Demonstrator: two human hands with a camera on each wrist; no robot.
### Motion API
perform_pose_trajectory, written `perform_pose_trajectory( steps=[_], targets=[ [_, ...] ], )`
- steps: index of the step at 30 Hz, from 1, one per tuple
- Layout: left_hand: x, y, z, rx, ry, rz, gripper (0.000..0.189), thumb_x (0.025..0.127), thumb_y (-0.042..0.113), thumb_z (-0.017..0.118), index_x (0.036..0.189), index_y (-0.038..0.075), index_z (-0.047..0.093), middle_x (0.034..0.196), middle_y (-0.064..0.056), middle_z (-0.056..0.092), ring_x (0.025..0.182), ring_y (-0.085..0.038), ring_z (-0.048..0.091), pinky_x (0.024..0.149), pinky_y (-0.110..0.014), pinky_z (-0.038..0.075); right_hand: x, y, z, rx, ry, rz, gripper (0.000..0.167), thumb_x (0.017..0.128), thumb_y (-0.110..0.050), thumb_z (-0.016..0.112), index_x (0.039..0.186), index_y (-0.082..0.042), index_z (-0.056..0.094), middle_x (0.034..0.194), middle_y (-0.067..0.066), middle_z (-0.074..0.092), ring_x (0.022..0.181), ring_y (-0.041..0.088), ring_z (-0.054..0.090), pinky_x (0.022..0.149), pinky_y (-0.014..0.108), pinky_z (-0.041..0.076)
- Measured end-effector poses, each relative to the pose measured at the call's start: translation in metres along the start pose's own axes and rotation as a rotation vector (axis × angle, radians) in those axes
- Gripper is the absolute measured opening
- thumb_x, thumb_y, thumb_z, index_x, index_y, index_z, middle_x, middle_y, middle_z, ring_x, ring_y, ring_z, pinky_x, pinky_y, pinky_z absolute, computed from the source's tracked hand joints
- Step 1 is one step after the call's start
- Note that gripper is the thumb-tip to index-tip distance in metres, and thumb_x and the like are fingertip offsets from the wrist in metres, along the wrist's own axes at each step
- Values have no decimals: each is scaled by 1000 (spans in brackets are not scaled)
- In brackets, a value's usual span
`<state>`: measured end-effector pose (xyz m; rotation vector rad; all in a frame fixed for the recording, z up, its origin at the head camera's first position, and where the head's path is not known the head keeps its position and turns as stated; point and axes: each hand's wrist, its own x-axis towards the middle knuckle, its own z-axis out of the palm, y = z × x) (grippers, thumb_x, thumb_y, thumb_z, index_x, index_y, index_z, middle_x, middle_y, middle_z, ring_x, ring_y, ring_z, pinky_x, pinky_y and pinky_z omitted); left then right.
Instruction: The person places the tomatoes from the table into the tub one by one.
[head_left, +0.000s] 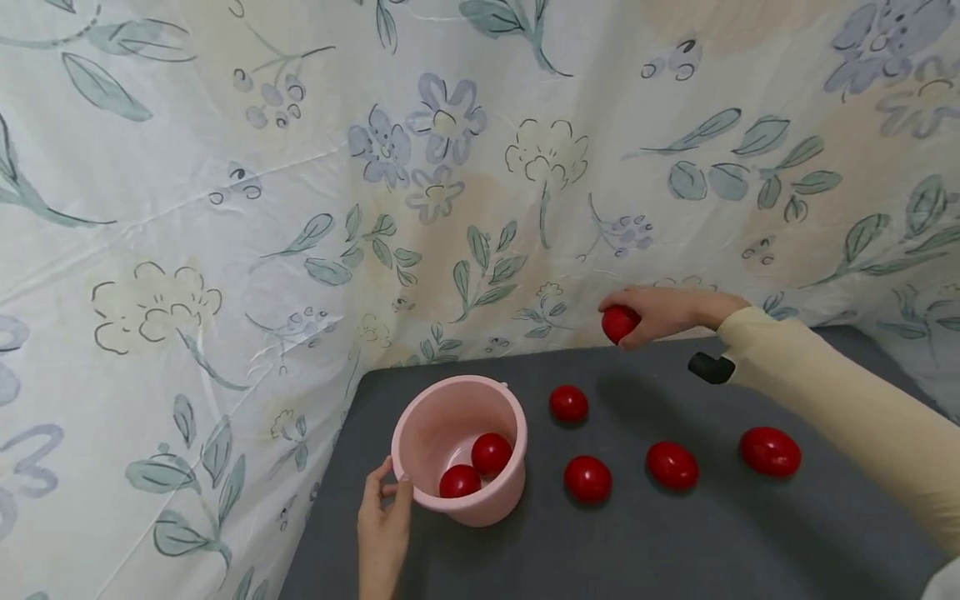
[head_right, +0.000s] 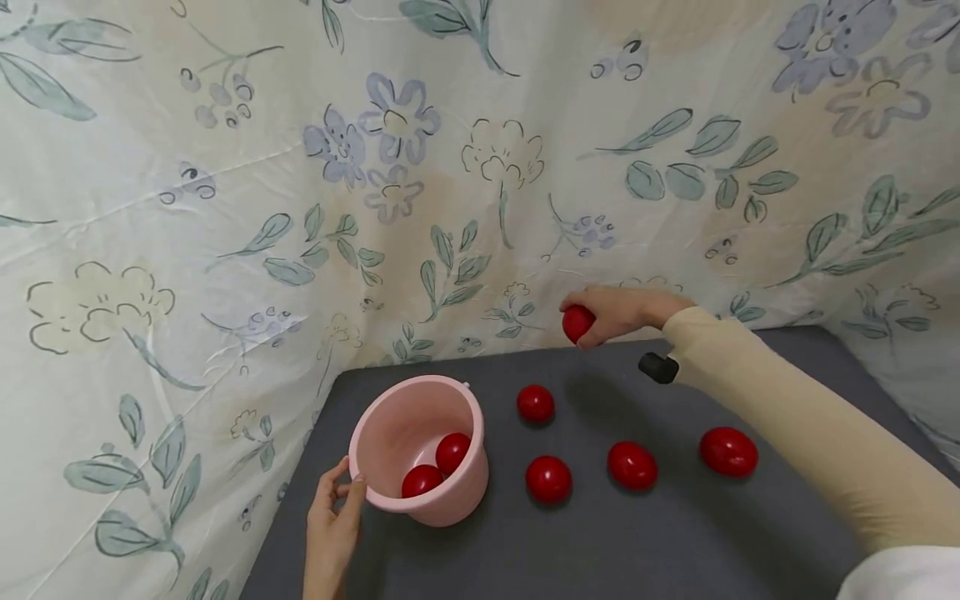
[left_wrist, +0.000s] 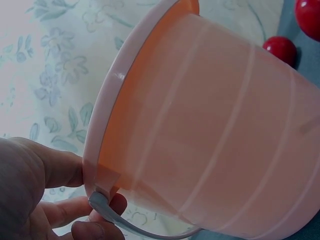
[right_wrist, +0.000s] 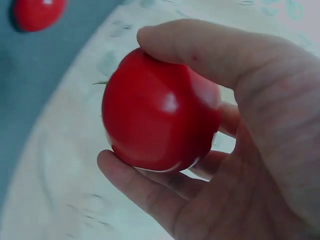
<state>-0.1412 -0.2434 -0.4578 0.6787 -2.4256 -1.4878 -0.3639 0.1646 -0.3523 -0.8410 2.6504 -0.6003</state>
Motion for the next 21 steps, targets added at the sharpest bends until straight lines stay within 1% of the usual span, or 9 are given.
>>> perform_pose_trajectory(
  steps=[2,7,12,16,21],
  targets=[
    [0,1,0,1,-2,-4,49,103,29,55,148,13,47,118,-18,62,85,-23,66,67,-29,48,-3,-10,-16,-5,-1,-5,70,84,-25,78,143,-7,47,129,16,56,114,33,53,81,41,57],
    [0,1,0,-7,1,9,48,103,28,56,148,12,47,117,-18,62,83,-23,65,65,-29,48,-10,-29,-51,7,36,5,74,83,-24,81,145,-7,44,136,18,54,120,36,52,83,43,59],
    [2,1,1,0,-5,7,50,103,31,55,148,11,46,119,-18,61,91,-25,67,71,-30,50,-17,-41,-79,-22,77,2,74,84,-23,80,146,-8,42,139,19,52,123,39,51,83,45,59],
    [3,1,1,7,-3,-3,51,103,31,55,149,11,45,119,-19,60,93,-27,67,72,-31,50,-17,-51,-89,-26,88,-17,73,86,-22,79,146,-7,42,141,19,50,124,39,50,84,45,59],
    [2,0,1,3,0,-7,50,103,30,55,148,12,46,118,-18,60,91,-26,67,71,-30,49,-12,-65,-83,-33,67,-34,73,83,-22,81,145,-8,45,140,16,52,124,36,51,85,44,59]
  ],
)
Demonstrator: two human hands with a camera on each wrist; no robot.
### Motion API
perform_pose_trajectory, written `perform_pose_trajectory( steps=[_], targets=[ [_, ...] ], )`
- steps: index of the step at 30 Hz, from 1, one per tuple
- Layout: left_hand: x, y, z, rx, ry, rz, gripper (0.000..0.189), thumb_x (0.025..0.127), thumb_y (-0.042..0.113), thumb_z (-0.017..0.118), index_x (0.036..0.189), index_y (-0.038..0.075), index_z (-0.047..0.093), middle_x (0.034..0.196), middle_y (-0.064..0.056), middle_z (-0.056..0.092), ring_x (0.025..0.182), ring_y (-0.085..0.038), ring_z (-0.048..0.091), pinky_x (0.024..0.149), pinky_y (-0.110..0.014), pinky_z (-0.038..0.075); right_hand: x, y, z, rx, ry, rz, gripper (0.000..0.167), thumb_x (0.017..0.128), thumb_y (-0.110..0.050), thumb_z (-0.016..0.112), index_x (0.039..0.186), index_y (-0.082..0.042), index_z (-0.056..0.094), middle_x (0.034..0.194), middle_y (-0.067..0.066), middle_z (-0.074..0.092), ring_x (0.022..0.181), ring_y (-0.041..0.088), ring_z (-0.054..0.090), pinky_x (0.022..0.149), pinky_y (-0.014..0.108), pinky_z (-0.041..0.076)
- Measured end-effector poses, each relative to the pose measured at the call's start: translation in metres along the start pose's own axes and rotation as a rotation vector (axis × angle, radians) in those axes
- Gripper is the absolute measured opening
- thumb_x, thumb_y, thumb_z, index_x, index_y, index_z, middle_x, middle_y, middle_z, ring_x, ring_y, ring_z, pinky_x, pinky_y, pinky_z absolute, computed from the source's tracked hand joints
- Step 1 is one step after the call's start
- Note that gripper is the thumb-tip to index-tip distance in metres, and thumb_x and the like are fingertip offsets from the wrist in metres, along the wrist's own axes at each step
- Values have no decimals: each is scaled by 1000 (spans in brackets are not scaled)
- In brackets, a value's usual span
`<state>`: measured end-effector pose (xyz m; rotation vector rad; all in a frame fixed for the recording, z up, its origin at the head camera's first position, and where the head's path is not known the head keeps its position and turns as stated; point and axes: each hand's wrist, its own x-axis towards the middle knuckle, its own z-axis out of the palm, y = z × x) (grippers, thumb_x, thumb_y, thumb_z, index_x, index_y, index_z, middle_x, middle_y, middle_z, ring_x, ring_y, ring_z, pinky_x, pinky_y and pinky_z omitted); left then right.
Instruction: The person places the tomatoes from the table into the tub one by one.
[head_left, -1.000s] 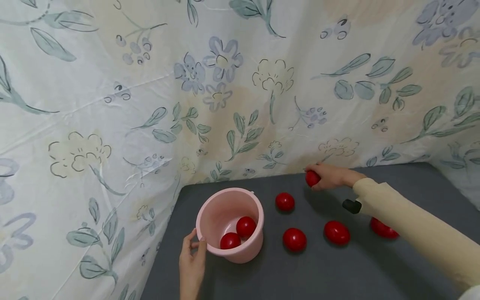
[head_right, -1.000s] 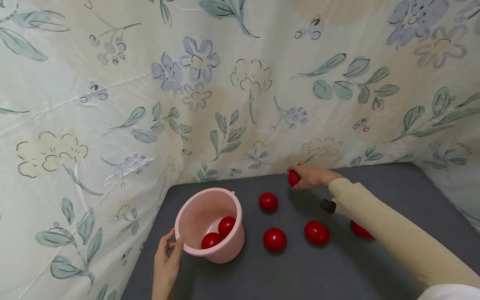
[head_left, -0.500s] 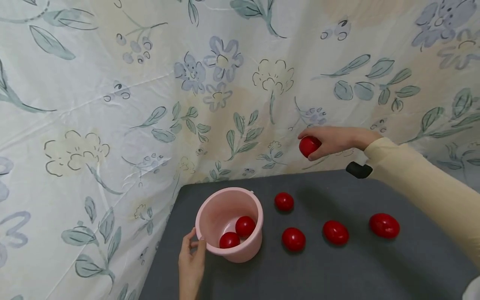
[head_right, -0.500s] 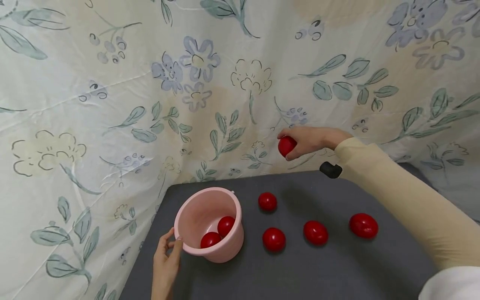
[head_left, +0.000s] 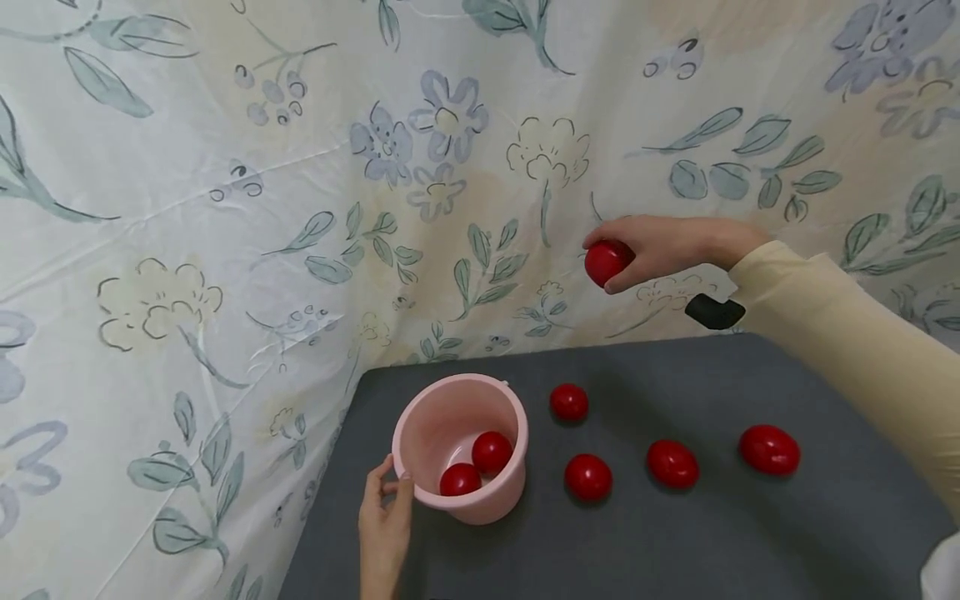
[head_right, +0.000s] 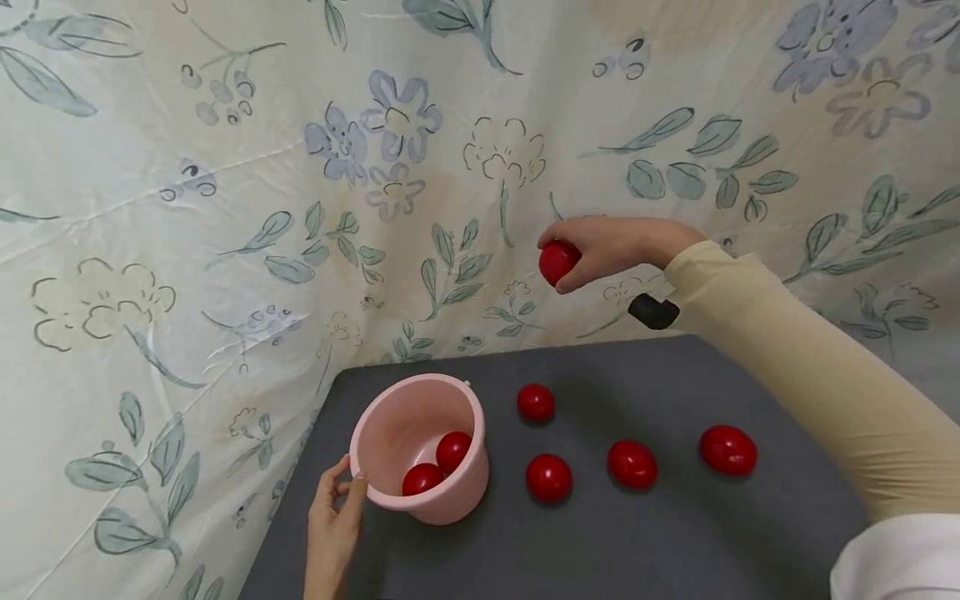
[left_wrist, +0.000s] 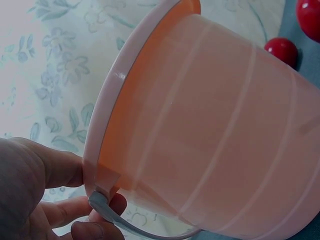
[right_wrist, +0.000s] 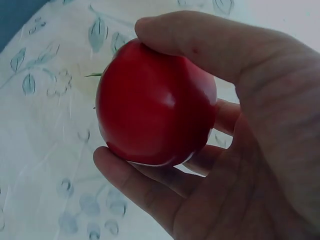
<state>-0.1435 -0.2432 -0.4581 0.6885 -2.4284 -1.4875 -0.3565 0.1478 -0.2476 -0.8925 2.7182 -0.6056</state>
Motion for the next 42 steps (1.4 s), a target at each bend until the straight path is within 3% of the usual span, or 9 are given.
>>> perform_pose_trajectory(
  steps=[5,18,33,42],
  targets=[
    [1,-1,-2,-23,-5,14,49,103,30,56,147,12,47,116,-17,60,86,-21,65,70,-30,48,15,-18,11,-27,-21,-42,69,83,-21,80,143,-9,47,137,13,55,122,33,52,85,43,58],
    [3,-1,-6,-45,-12,30,48,102,26,57,147,12,48,110,-14,60,72,-17,57,59,-27,45,62,-68,49,24,-112,-194,59,87,-23,74,140,-17,50,129,4,58,115,24,54,86,37,57],
    [6,-7,-3,-72,-11,65,45,101,22,59,144,9,52,106,-16,61,64,-11,56,57,-24,44,111,-129,97,-2,-186,-299,70,80,-25,81,142,-21,49,134,1,57,121,21,53,86,32,58],
    [9,-7,-5,-82,-20,45,45,101,20,59,144,11,52,106,-15,61,65,-13,55,57,-24,43,131,-152,128,-2,-233,-340,76,77,-27,86,142,-24,48,134,-3,56,119,17,52,82,26,58]
  ],
)
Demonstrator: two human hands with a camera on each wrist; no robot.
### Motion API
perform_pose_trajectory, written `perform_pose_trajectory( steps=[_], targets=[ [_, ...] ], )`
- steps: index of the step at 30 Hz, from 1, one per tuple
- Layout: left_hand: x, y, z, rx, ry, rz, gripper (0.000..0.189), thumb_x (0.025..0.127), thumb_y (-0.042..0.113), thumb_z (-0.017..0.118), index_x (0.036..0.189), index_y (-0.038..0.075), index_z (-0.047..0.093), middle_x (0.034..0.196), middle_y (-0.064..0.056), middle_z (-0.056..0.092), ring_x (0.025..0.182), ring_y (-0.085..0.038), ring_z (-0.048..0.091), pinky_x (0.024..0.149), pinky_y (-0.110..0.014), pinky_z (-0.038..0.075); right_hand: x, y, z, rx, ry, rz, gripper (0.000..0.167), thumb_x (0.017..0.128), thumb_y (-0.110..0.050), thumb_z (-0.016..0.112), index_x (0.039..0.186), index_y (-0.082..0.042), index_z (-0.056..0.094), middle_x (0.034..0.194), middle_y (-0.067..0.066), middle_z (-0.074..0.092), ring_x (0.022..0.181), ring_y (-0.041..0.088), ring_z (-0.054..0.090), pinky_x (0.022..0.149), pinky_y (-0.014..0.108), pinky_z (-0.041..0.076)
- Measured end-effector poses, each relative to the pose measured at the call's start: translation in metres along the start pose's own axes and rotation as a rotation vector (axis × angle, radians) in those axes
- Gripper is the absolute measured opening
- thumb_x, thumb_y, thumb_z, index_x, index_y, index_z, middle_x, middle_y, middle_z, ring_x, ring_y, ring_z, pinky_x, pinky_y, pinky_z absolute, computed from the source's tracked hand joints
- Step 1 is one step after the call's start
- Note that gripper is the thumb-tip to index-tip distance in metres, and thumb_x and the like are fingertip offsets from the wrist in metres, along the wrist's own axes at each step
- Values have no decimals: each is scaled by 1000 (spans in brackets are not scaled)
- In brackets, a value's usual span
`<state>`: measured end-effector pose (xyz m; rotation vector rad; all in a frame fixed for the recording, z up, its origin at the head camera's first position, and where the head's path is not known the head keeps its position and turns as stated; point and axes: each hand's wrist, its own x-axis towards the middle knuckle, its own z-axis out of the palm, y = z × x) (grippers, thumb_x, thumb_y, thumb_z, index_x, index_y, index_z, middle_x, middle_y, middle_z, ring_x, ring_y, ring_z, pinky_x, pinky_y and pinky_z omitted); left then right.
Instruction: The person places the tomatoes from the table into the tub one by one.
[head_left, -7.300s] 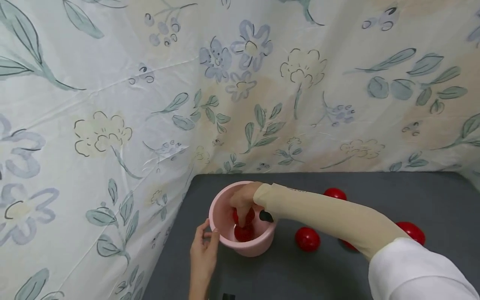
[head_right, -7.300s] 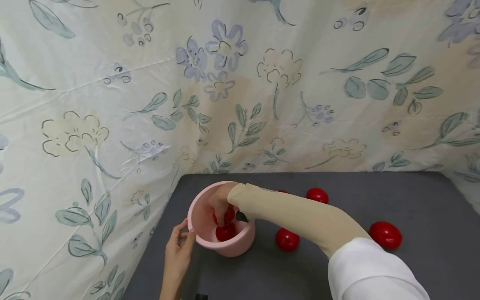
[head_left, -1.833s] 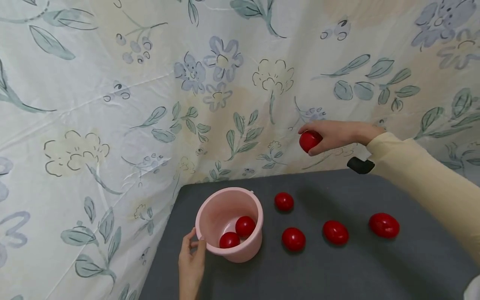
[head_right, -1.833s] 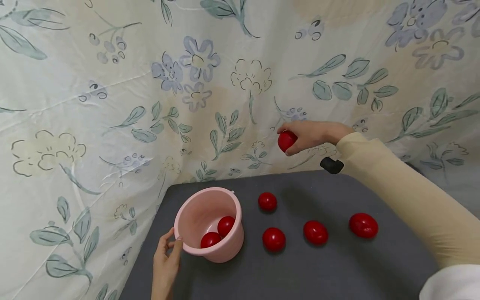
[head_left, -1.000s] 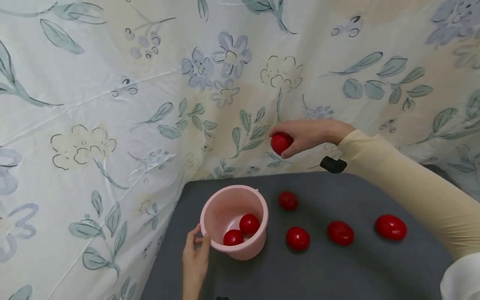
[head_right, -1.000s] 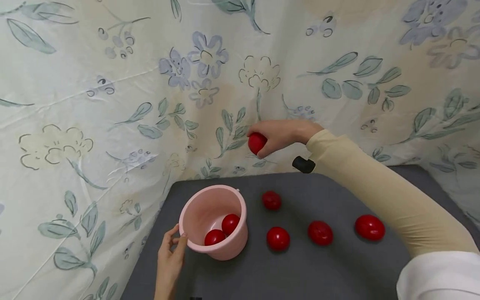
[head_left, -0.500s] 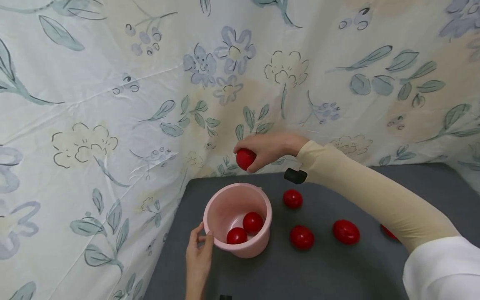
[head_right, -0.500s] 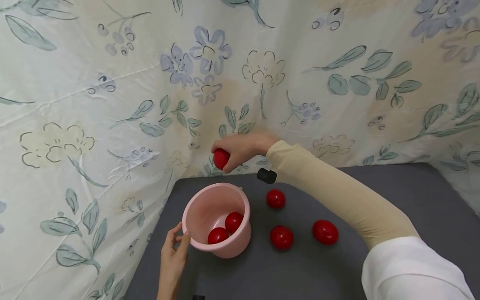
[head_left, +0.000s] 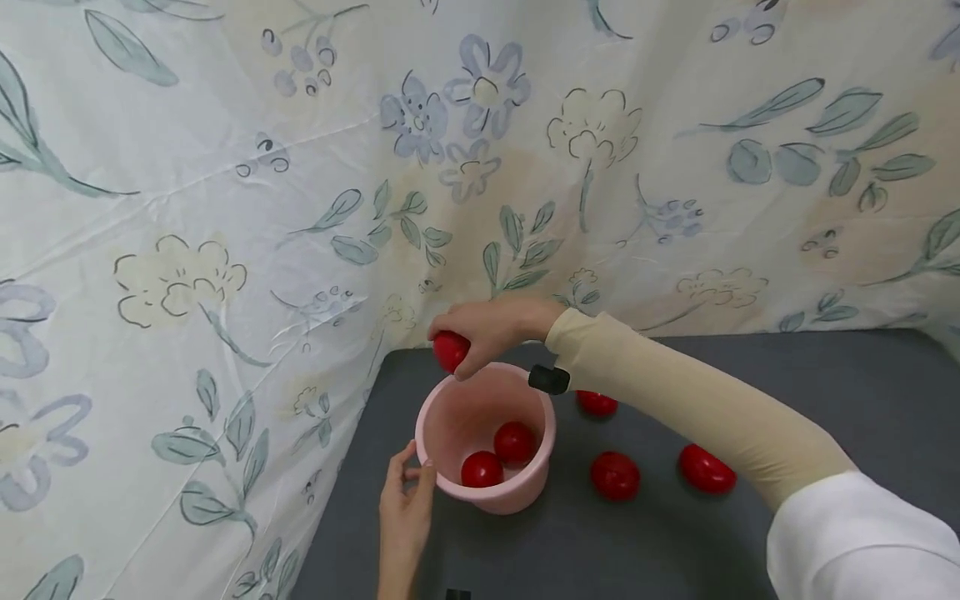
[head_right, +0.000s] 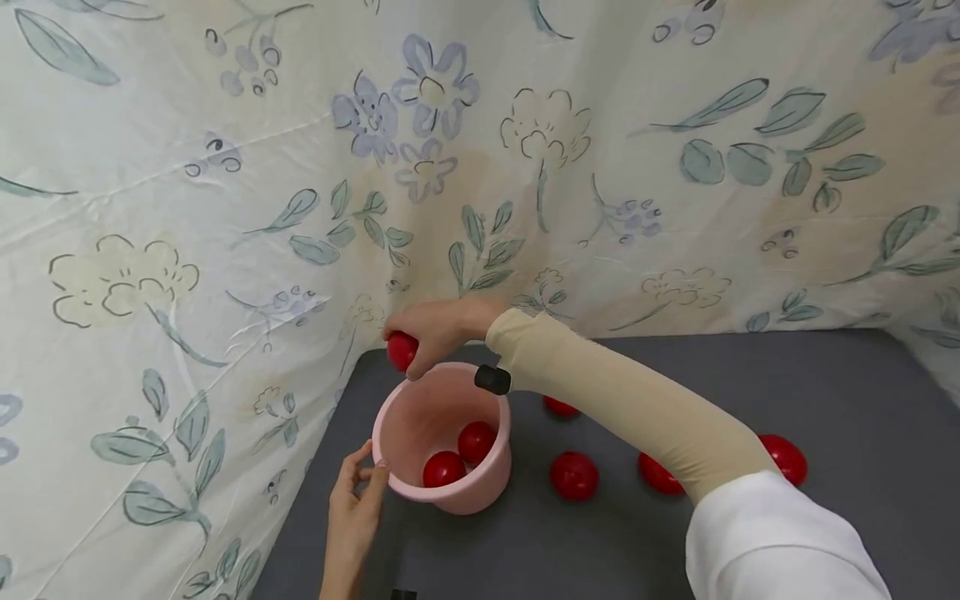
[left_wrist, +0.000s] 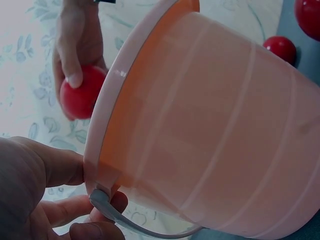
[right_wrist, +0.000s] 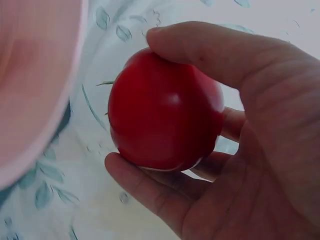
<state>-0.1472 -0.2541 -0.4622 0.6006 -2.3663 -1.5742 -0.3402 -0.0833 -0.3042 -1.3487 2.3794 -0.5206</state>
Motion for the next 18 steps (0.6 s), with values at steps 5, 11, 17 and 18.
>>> perform_pose_trajectory(
  steps=[5,11,17,18],
  targets=[
    [0,2,1,-4,-25,-21,47,102,22,58,146,11,49,110,-15,61,68,-14,57,59,-24,45,7,-2,22,12,-59,-30,72,80,-26,83,143,-23,48,135,-2,56,120,17,52,82,26,57],
    [0,1,0,-41,-39,5,50,102,24,59,148,8,47,108,-13,60,62,-11,51,56,-24,43,10,-2,48,43,-143,-5,68,78,-32,85,138,-30,52,124,-9,57,116,15,53,79,29,58],
    [2,-1,-1,-39,-34,12,48,102,22,60,146,8,49,106,-13,59,61,-11,49,55,-23,42,13,-4,66,206,-250,89,69,71,-27,91,131,-31,57,116,-12,60,116,18,53,78,36,60],
    [2,-1,-1,-38,-28,12,47,102,22,60,145,8,49,105,-14,59,61,-11,50,55,-23,43,15,-4,69,199,-257,105,68,72,-25,91,130,-31,57,116,-12,60,116,18,52,79,36,60]
  ],
)
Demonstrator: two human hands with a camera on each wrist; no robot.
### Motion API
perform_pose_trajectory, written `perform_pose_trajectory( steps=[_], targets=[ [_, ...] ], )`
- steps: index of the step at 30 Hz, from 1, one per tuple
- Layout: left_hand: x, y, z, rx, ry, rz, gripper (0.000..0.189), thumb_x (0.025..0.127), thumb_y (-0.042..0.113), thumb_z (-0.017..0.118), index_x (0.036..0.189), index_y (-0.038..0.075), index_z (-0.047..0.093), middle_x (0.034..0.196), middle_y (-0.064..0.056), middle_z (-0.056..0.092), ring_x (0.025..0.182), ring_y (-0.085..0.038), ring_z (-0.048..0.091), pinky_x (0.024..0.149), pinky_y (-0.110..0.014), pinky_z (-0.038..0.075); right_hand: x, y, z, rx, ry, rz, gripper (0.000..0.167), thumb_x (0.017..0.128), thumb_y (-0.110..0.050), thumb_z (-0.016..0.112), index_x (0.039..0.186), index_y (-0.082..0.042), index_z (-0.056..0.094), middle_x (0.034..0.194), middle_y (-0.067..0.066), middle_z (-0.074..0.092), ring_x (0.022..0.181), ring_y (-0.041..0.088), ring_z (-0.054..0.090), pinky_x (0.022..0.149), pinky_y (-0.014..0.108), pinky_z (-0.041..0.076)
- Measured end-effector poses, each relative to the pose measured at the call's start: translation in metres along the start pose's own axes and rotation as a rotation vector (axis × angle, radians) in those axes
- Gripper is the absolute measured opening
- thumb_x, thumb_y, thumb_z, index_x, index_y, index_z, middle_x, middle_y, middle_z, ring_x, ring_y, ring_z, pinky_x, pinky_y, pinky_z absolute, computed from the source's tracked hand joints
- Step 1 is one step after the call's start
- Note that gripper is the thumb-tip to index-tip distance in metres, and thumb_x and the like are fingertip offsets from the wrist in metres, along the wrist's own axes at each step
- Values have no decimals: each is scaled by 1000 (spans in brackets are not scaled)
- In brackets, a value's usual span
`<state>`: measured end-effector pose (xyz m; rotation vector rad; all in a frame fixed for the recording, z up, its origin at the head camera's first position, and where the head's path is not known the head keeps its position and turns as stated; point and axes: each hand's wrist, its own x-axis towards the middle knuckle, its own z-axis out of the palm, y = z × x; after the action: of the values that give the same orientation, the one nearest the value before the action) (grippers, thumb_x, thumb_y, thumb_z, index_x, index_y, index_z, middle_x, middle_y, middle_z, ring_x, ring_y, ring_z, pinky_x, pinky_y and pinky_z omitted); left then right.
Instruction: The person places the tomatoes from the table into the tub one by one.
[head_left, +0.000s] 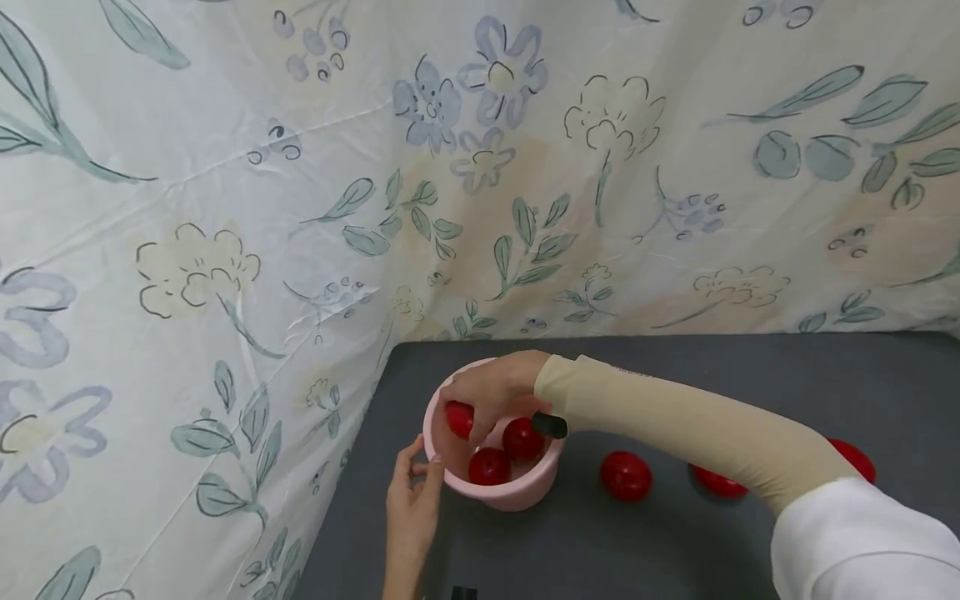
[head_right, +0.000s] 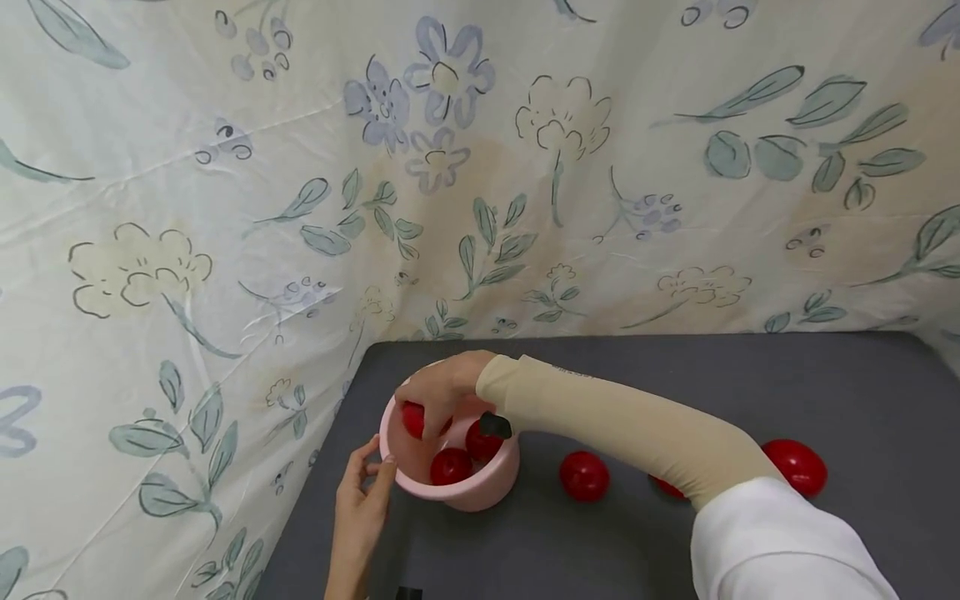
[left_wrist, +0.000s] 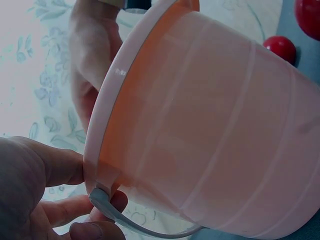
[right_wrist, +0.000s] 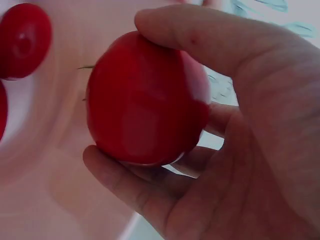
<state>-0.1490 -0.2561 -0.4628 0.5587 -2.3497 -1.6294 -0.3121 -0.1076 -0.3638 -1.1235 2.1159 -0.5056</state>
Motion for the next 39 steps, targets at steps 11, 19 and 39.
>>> perform_pose_trajectory(
  steps=[11,19,39],
  targets=[
    [2,1,0,21,3,8,49,101,24,61,146,8,49,102,-12,60,57,-10,49,56,-23,42,31,2,9,-236,-53,132,48,75,-22,89,116,-31,66,100,-11,64,102,16,57,81,36,60],
    [1,-1,-2,-8,22,41,46,101,21,62,144,7,52,98,-12,60,55,-6,46,54,-22,40,35,3,22,-313,-42,173,40,77,-20,88,114,-26,73,92,-10,67,93,16,62,85,36,60],
    [4,-3,-6,-28,-7,62,45,100,19,62,143,7,52,97,-12,60,55,-8,47,55,-22,41,39,11,30,-212,-56,374,22,78,-30,86,99,-27,78,96,-8,70,99,16,61,92,38,57]
  ],
)
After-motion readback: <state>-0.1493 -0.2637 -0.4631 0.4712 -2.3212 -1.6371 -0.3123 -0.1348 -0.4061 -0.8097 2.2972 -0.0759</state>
